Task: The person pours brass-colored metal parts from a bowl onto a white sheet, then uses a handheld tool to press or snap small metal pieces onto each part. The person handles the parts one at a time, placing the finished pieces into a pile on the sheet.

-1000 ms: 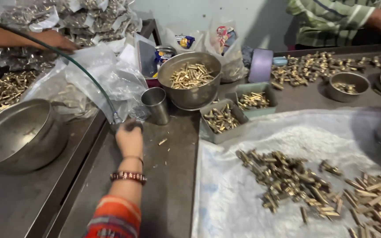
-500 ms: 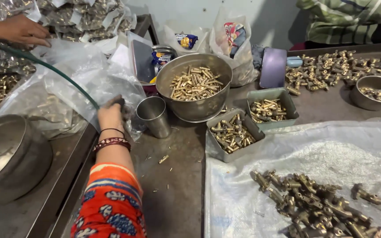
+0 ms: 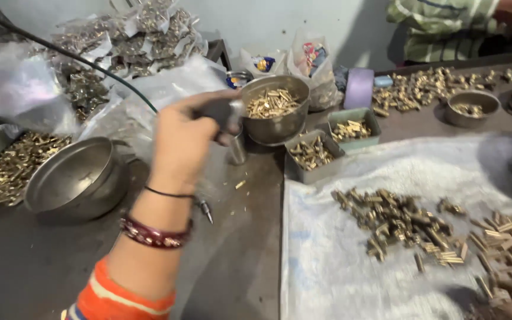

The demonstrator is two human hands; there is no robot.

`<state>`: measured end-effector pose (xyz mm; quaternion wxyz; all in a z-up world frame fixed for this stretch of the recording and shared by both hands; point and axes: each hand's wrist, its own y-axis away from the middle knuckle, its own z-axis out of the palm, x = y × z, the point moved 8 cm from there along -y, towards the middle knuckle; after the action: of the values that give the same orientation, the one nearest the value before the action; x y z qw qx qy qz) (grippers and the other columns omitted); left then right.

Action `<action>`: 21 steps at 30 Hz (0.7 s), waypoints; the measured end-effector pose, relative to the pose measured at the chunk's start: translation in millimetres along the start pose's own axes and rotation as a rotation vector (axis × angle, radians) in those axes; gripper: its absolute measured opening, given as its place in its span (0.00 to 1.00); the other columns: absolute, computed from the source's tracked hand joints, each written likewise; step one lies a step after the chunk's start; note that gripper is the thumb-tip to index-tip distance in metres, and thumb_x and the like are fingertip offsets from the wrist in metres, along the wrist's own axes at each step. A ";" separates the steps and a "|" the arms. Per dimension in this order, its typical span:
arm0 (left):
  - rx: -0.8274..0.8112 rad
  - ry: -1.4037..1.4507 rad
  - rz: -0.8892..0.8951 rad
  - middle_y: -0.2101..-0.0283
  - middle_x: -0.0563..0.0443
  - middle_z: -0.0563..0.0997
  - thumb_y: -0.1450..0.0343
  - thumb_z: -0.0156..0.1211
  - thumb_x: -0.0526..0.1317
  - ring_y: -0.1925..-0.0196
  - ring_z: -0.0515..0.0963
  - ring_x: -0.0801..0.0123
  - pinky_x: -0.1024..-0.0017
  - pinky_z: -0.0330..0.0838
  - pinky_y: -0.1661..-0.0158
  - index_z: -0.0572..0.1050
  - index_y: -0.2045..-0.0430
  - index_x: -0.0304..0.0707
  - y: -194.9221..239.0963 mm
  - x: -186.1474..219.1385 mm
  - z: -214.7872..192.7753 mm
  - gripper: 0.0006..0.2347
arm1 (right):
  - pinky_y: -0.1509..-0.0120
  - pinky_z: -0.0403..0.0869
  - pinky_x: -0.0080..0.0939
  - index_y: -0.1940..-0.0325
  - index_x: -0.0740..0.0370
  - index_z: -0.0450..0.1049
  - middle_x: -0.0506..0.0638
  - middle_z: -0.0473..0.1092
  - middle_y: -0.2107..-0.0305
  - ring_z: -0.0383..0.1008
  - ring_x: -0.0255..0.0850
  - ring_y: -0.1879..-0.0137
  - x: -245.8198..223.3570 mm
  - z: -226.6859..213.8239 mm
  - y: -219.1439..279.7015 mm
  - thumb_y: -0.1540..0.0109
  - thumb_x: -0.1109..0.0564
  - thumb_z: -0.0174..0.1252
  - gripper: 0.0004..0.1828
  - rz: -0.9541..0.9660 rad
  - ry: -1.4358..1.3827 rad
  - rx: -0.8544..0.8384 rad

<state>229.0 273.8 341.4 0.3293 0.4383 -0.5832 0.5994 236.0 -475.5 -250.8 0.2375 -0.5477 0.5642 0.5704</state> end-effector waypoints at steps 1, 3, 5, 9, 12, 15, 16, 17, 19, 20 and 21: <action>-0.007 -0.002 -0.008 0.66 0.47 0.84 0.37 0.45 0.22 0.70 0.81 0.73 0.77 0.74 0.71 0.83 0.56 0.28 20.6 10.8 18.6 0.20 | 0.26 0.66 0.45 0.32 0.58 0.66 0.54 0.74 0.42 0.73 0.41 0.31 -93.0 80.4 -11.1 0.41 0.51 0.65 0.33 0.020 -0.039 -0.021; -0.161 0.084 0.015 0.65 0.47 0.84 0.37 0.44 0.21 0.69 0.81 0.73 0.77 0.74 0.70 0.83 0.55 0.29 59.3 33.4 71.1 0.22 | 0.26 0.66 0.45 0.31 0.59 0.66 0.55 0.74 0.42 0.74 0.41 0.31 -259.6 270.0 115.0 0.41 0.52 0.66 0.34 0.061 -0.113 -0.045; -0.206 0.185 -0.057 0.66 0.48 0.83 0.34 0.48 0.23 0.69 0.81 0.74 0.78 0.74 0.70 0.82 0.54 0.28 98.0 28.8 109.2 0.18 | 0.26 0.66 0.51 0.26 0.59 0.57 0.56 0.67 0.36 0.69 0.46 0.29 -307.9 319.0 137.3 0.37 0.52 0.63 0.38 -0.201 -0.259 -0.245; -0.308 0.453 -0.291 0.68 0.49 0.83 0.28 0.57 0.28 0.68 0.79 0.77 0.79 0.72 0.69 0.80 0.49 0.26 177.1 -9.1 180.9 0.13 | 0.32 0.65 0.66 0.26 0.58 0.57 0.53 0.67 0.35 0.67 0.53 0.32 -267.7 292.8 120.3 0.40 0.45 0.55 0.40 -0.073 -0.924 0.200; -0.266 0.541 -0.428 0.69 0.48 0.83 0.28 0.56 0.29 0.68 0.79 0.76 0.79 0.72 0.69 0.81 0.50 0.25 214.9 -74.2 213.0 0.13 | 0.31 0.65 0.61 0.23 0.55 0.55 0.53 0.64 0.35 0.64 0.53 0.31 -277.4 238.5 158.1 0.38 0.33 0.50 0.44 -0.449 -1.092 0.168; -0.297 0.543 -0.528 0.71 0.46 0.83 0.32 0.50 0.27 0.73 0.78 0.74 0.78 0.72 0.72 0.82 0.50 0.27 240.3 -148.5 241.8 0.18 | 0.35 0.70 0.49 0.24 0.54 0.57 0.49 0.64 0.36 0.67 0.46 0.35 -306.0 196.6 192.8 0.36 0.26 0.42 0.44 -0.225 -0.947 0.569; -0.298 0.549 -0.535 0.71 0.46 0.83 0.32 0.50 0.27 0.73 0.78 0.74 0.78 0.72 0.72 0.82 0.50 0.27 242.1 -152.9 249.3 0.18 | 0.35 0.70 0.49 0.24 0.54 0.57 0.49 0.64 0.36 0.67 0.46 0.35 -300.1 178.0 191.8 0.36 0.26 0.42 0.44 -0.220 -0.942 0.575; -0.330 0.479 -0.617 0.69 0.50 0.84 0.31 0.52 0.29 0.71 0.79 0.73 0.76 0.70 0.72 0.81 0.52 0.28 247.7 -163.2 258.2 0.15 | 0.41 0.71 0.50 0.27 0.54 0.60 0.52 0.66 0.39 0.69 0.47 0.39 -290.2 156.2 193.3 0.34 0.25 0.41 0.41 -0.150 -0.822 0.662; -0.357 0.414 -0.707 0.68 0.53 0.84 0.30 0.55 0.30 0.69 0.81 0.73 0.75 0.69 0.72 0.81 0.53 0.28 255.6 -195.7 272.1 0.13 | 0.46 0.71 0.51 0.30 0.54 0.64 0.55 0.68 0.43 0.71 0.49 0.43 -268.9 111.6 189.7 0.32 0.25 0.40 0.39 -0.071 -0.692 0.744; -0.426 0.259 -0.502 0.65 0.50 0.85 0.32 0.54 0.29 0.65 0.83 0.70 0.73 0.73 0.66 0.82 0.54 0.29 252.4 -207.1 278.3 0.15 | 0.48 0.71 0.53 0.39 0.63 0.70 0.62 0.71 0.51 0.72 0.51 0.48 -263.4 83.8 188.2 0.29 0.27 0.41 0.38 -0.066 -0.354 0.804; -0.488 0.104 -0.296 0.63 0.48 0.87 0.35 0.53 0.27 0.62 0.84 0.67 0.71 0.78 0.60 0.84 0.55 0.29 252.2 -217.1 285.9 0.17 | 0.49 0.71 0.55 0.47 0.71 0.77 0.68 0.74 0.59 0.74 0.53 0.52 -260.1 59.0 185.5 0.26 0.29 0.41 0.40 -0.060 -0.012 0.845</action>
<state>127.5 -9.3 22.0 0.5382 0.3953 -0.6223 0.4085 124.8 -378.4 38.6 0.4609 -0.4150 0.7308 0.2850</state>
